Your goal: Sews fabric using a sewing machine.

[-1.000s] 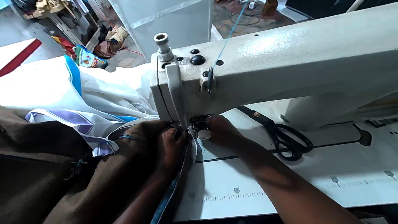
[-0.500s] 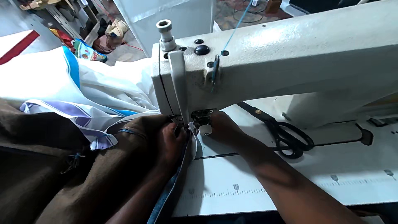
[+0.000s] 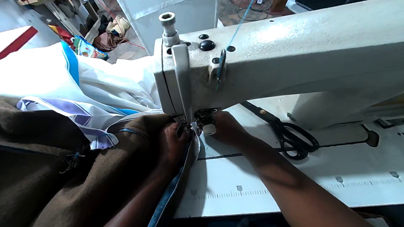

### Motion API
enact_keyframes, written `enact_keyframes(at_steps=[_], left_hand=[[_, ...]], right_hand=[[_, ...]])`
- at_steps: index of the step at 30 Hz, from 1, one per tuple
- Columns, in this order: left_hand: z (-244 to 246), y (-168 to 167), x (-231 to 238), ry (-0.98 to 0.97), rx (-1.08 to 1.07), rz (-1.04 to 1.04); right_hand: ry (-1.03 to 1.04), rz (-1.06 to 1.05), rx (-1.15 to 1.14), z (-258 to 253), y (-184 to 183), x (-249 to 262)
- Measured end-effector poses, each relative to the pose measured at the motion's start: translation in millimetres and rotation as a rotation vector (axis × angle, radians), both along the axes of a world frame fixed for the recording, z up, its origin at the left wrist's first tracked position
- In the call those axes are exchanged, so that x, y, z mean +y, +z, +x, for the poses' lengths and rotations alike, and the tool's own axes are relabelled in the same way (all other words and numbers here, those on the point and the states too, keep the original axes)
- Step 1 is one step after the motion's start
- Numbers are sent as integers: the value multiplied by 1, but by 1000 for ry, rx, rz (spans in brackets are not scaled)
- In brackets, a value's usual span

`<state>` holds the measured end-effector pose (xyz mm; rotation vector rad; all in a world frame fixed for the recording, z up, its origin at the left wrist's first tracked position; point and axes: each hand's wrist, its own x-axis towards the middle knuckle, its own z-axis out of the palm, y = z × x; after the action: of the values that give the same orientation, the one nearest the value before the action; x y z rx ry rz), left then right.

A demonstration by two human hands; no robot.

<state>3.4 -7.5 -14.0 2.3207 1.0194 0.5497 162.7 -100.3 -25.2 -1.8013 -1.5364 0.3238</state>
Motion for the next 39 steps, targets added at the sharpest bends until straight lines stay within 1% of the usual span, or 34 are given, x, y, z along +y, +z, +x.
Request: enact_keyframes(at_steps=[8,15,19,28,32,36,39], left_hand=[[0,-1,-1,-10,-12,45],[0,-4,2,-12,-5,17],[-1,-2,2,-24,11,11],[-1,-7,3,-33,-33,33],[0,-6,3,-19,-12,15],[0,-4,1,-25,-13,14],[0,-4,2,-30,9,28]], right_hand=[[2,31,-24,1,-4,1],[-1,38,-28,0,-2,0],[-10,21,-28,-1,-1,0],[-25,-27,-51,-2,0,2],[-32,-22,-48,-2,-2,3],[-39,-51,-39,-8,1,5],[-68,-122,-58,-15,3,7]])
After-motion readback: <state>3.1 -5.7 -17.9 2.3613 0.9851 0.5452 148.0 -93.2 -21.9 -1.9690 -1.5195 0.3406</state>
